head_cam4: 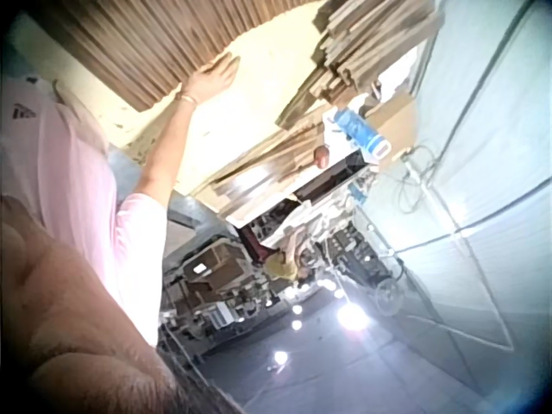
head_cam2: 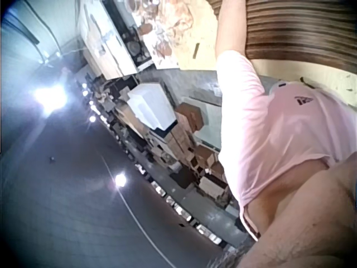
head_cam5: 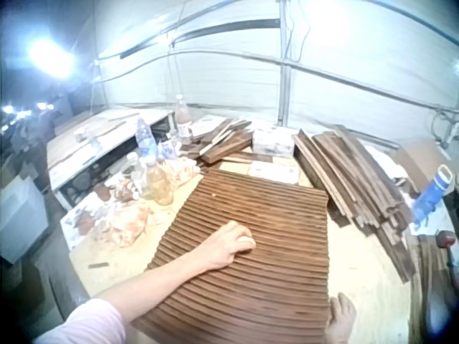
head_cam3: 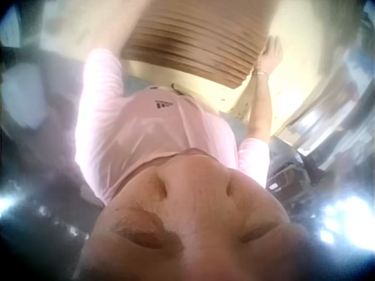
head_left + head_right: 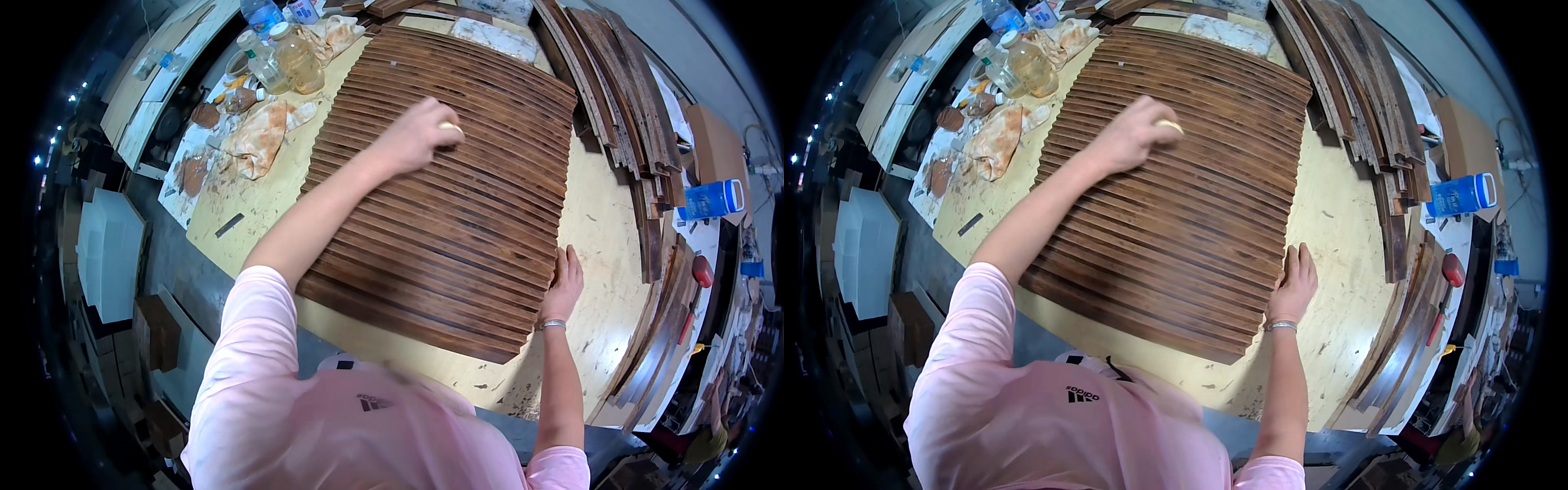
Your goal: The person aligns wooden slats into a stack on a table and then wipes the surface of the wood with a small block.
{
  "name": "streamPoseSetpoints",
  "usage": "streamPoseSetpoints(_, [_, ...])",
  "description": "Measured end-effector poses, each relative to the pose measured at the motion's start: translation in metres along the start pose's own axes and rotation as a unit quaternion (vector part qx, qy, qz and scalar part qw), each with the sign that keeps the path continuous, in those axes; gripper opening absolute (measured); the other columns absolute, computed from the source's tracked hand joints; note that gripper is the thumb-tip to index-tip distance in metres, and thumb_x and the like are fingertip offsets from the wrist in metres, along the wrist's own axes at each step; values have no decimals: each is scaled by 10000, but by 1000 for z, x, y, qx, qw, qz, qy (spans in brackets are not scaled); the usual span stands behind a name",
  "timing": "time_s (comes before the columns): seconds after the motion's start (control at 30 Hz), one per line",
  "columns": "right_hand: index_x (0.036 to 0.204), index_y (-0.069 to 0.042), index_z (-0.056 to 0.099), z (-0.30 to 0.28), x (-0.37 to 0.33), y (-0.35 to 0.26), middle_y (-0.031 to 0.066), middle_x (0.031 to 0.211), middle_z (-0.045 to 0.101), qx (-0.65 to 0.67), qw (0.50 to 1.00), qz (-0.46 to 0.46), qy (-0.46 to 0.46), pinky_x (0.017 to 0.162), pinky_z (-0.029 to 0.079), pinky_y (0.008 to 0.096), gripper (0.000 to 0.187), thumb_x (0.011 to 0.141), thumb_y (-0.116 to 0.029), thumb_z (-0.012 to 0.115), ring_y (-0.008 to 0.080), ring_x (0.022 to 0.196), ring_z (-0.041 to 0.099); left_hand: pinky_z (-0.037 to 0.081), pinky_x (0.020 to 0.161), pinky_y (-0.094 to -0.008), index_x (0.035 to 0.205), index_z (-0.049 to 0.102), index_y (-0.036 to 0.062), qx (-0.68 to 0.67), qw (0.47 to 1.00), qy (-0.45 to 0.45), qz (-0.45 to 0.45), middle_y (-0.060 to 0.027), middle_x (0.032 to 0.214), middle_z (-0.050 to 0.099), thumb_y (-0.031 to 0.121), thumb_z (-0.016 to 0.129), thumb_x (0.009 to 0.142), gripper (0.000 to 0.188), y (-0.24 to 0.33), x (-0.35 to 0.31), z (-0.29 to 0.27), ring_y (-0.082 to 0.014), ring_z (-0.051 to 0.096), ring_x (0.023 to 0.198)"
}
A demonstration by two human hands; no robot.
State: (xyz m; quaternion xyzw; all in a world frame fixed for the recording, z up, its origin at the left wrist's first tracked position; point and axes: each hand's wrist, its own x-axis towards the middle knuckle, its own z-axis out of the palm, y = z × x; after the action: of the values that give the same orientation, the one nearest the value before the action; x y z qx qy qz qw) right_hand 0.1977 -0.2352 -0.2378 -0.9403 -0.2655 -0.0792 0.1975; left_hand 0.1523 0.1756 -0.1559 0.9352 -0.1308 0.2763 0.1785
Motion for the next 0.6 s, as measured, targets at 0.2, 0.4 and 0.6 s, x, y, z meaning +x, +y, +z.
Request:
streamPoseSetpoints(0.2, [1377, -140, 525, -1, -1, 0, 65, 1484, 465, 9, 1000, 6, -6, 1110, 353, 423, 612, 803, 55, 603, 303, 1319, 448, 493, 836, -355, 920, 702, 90, 51, 996, 24, -71, -52, 987, 634, -43, 647, 774, 206, -10, 9, 11, -256, 563, 973])
streamPoseSetpoints(0.4, [1376, -134, 526, 0, -1, 1, 69, 1486, 461, 3, 1000, 11, -12, 1122, 343, 424, 601, 809, 50, 603, 305, 1326, 439, 494, 826, -370, 925, 692, 88, 8, 998, 0, -60, -63, 946, 623, -50, 641, 760, 222, 0, 5, 15, -272, 565, 928])
streamPoseSetpoints(0.6, [1371, -126, 531, -2, -1, 0, 74, 1480, 466, 3, 1000, 9, -10, 1116, 346, 429, 605, 800, 68, 588, 307, 1324, 439, 490, 863, -392, 978, 708, 106, 34, 996, -9, -86, -92, 982, 619, -73, 632, 725, 319, -18, -20, -13, -295, 564, 981])
